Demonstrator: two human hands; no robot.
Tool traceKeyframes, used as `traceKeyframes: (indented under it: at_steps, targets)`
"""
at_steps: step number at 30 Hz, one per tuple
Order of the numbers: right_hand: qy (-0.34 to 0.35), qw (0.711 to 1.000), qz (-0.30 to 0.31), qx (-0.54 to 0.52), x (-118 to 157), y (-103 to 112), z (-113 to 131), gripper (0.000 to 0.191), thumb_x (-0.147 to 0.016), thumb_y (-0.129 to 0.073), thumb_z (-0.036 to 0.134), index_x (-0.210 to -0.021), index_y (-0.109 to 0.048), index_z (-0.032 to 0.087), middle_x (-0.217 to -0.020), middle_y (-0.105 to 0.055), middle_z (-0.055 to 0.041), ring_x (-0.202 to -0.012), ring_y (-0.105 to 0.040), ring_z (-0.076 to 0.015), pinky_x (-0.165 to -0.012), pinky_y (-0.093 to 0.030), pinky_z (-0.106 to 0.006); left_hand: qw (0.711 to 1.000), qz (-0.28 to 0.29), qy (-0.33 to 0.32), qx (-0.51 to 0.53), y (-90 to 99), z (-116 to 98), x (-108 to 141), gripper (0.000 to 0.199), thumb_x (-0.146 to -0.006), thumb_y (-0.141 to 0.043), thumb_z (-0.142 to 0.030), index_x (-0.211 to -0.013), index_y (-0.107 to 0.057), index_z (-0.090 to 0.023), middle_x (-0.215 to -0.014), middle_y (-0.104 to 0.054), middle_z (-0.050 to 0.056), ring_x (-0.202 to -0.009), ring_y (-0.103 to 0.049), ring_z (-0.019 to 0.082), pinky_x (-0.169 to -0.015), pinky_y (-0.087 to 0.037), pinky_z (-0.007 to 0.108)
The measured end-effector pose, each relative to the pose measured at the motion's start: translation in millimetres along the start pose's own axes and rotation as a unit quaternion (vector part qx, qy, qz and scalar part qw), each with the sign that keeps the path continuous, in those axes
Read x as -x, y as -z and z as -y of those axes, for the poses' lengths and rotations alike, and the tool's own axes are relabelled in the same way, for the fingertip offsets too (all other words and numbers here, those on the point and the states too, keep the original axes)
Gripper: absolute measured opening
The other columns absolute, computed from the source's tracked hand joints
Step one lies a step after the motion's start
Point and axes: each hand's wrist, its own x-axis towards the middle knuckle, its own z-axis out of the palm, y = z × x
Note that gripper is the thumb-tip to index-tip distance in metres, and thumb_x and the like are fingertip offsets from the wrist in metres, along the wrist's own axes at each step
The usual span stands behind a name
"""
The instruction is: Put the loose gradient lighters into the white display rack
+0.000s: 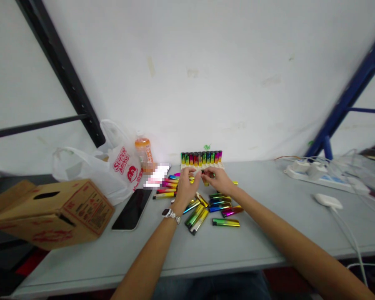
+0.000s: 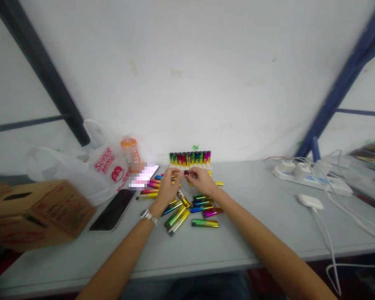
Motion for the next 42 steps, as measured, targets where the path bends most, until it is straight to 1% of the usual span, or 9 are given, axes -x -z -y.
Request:
traceKeyframes:
  at_steps: [3,6,10,14,20,28,35,39,42]
  targets:
    - [-0.014,0.987,-0.032,-0.158,13.6,-4.1,12.3,0.025,-0.092,-0.056,0.039,-0.089,-0.067,0.016,-0.070,-0.063,-0.0005,-0.065,-0.053,-0.0140,-0.063,-0.038,-0.027,0.991,0.075,0.039,0.108,-4.2,-14.0,5.2,0.041,-0.093,-0.049,-0.054,-0.107,-0.058,-0.018,-0.100,-0.066,0.007,-0.089,-0.063,0.018,-0.080,-0.049,0.029]
    - [-0.008,0.974,-0.036,-0.223,24.3,-3.9,22.2,0.021,-0.090,-0.058,0.036,-0.088,-0.066,0.017,-0.066,-0.061,0.0012,-0.061,-0.052,-0.0129,-0.062,-0.037,-0.027,0.973,0.143,0.076,0.164,-10.3,-24.9,10.2,0.051,-0.092,-0.042,-0.064,-0.091,-0.060,-0.017,-0.071,-0.059,0.000,-0.063,-0.054,0.014,-0.061,-0.043,0.026]
    - [0.006,0.956,-0.081,-0.282,32.3,5.9,22.9,0.031,-0.084,-0.064,0.031,-0.112,-0.063,0.018,-0.068,-0.057,0.0033,-0.061,-0.050,-0.0123,-0.060,-0.036,-0.026,0.980,0.106,0.102,0.134,-15.0,-26.7,12.5,0.060,-0.088,-0.041,-0.069,-0.064,-0.058,-0.017,-0.050,-0.039,-0.005,-0.048,-0.038,0.011,-0.051,-0.029,0.026]
    - [-0.011,0.938,-0.106,-0.331,34.9,11.6,13.1,0.023,-0.080,-0.061,0.028,-0.101,-0.064,0.017,-0.064,-0.051,0.0042,-0.058,-0.046,-0.0117,-0.058,-0.035,-0.027,0.991,0.054,0.102,0.066,-13.4,-25.1,10.8,0.057,-0.086,-0.046,-0.062,-0.051,-0.053,-0.017,-0.045,-0.038,-0.003,-0.048,-0.040,0.011,-0.053,-0.029,0.026]
    - [-0.016,0.948,-0.086,-0.305,35.4,-1.0,7.3,0.020,-0.077,-0.058,0.027,-0.094,-0.063,0.017,-0.058,-0.048,0.0058,-0.055,-0.044,-0.0116,-0.057,-0.034,-0.026,0.992,0.042,0.100,0.057,-10.9,-28.0,8.5,0.039,-0.079,-0.055,-0.048,-0.054,-0.047,-0.019,-0.050,-0.041,-0.004,-0.051,-0.036,0.011,-0.051,-0.026,0.025]
    - [-0.023,0.965,-0.073,-0.249,37.2,-4.2,10.5,0.015,-0.084,-0.056,0.029,-0.090,-0.064,0.018,-0.059,-0.050,0.0044,-0.054,-0.046,-0.0121,-0.056,-0.035,-0.027,0.991,0.042,0.109,0.066,-7.8,-28.0,10.1,0.051,-0.082,-0.052,-0.059,-0.051,-0.049,-0.018,-0.049,-0.045,-0.002,-0.049,-0.041,0.011,-0.051,-0.030,0.025]
    - [-0.035,0.970,-0.062,-0.234,37.4,-6.2,8.3,0.016,-0.085,-0.058,0.033,-0.088,-0.064,0.019,-0.059,-0.050,0.0042,-0.054,-0.047,-0.0123,-0.057,-0.037,-0.026,0.993,0.016,0.113,0.029,-12.1,-22.3,6.8,0.038,-0.079,-0.053,-0.041,-0.050,-0.041,-0.020,-0.048,-0.037,-0.005,-0.048,-0.034,0.010,-0.049,-0.022,0.025]
    - [-0.045,0.960,-0.073,-0.267,35.1,-7.6,13.1,0.024,-0.087,-0.060,0.042,-0.089,-0.065,0.018,-0.065,-0.056,0.0021,-0.056,-0.047,-0.0117,-0.055,-0.036,-0.026,0.994,0.036,0.098,0.016,-9.1,-22.8,9.3,0.043,-0.082,-0.055,-0.049,-0.053,-0.044,-0.019,-0.049,-0.039,-0.005,-0.051,-0.036,0.011,-0.051,-0.024,0.026]
    - [-0.059,0.952,-0.091,-0.288,31.0,-10.4,17.4,0.030,-0.085,-0.065,0.047,-0.093,-0.065,0.018,-0.073,-0.061,0.0001,-0.057,-0.046,-0.0106,-0.054,-0.036,-0.025,0.996,0.075,0.055,0.013,-6.6,-23.8,13.8,0.052,-0.089,-0.044,-0.058,-0.057,-0.051,-0.018,-0.054,-0.049,-0.002,-0.055,-0.043,0.013,-0.055,-0.030,0.026]
